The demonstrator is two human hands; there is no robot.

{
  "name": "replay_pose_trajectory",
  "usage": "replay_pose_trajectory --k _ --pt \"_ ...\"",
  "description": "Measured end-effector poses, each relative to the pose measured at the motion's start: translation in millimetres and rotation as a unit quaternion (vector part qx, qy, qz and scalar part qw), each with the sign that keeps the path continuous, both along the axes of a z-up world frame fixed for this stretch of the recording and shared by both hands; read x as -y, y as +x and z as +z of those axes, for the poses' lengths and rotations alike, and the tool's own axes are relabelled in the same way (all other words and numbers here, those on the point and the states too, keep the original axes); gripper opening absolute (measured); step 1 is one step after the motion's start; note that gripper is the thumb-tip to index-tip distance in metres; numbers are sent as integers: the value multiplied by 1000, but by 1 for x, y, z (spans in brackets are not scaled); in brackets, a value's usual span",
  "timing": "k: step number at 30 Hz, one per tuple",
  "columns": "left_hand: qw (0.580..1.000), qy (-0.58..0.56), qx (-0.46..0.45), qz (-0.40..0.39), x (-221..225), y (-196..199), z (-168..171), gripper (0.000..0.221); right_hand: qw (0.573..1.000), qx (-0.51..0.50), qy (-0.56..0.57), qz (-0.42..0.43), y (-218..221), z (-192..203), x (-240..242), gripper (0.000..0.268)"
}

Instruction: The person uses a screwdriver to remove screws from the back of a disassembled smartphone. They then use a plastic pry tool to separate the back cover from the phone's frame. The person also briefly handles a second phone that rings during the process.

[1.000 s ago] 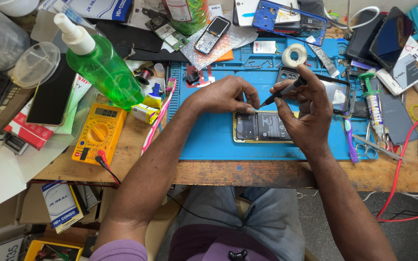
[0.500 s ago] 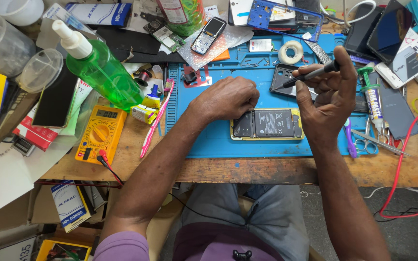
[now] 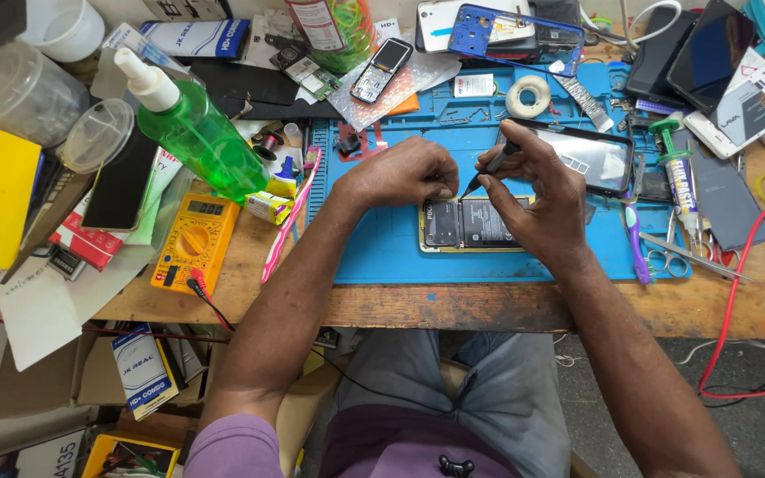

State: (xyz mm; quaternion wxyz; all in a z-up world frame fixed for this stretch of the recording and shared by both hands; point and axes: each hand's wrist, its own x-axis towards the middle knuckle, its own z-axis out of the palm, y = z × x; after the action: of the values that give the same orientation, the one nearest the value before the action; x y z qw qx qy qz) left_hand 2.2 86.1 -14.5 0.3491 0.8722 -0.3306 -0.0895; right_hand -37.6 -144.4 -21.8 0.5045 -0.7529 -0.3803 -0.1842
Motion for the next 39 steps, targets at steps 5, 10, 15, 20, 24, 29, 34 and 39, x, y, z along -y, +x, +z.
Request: replay_pose_trajectory --k 5,10,15,20,24,29,34,39 --pt "1000 8 5 2 0 1 -4 10 1000 9 -12 6 0 -1 -4 66" --pt "1000 9 -4 9 0 2 -6 11 1000 9 -19 7 0 -1 -4 65" --pt "1000 4 15 4 0 0 -6 10 1000 3 -12 4 -2 0 -4 66" --pt "1000 13 8 11 1 -1 -6 9 1000 4 -12 7 -1 0 -4 65" --pt "1000 10 9 6 -1 0 -7 10 1000 7 -9 1 -1 -1 -4 64" --pt "1000 -15 10 -9 -1 -1 -5 13 1000 26 7 -8 0 -3 -1 65" --pt "996 -60 61 -24 1 -2 -6 13 999 2 54 4 0 -4 1 67" --pt "993 -85 67 50 18 1 2 12 976 11 204 -76 9 -2 32 69"
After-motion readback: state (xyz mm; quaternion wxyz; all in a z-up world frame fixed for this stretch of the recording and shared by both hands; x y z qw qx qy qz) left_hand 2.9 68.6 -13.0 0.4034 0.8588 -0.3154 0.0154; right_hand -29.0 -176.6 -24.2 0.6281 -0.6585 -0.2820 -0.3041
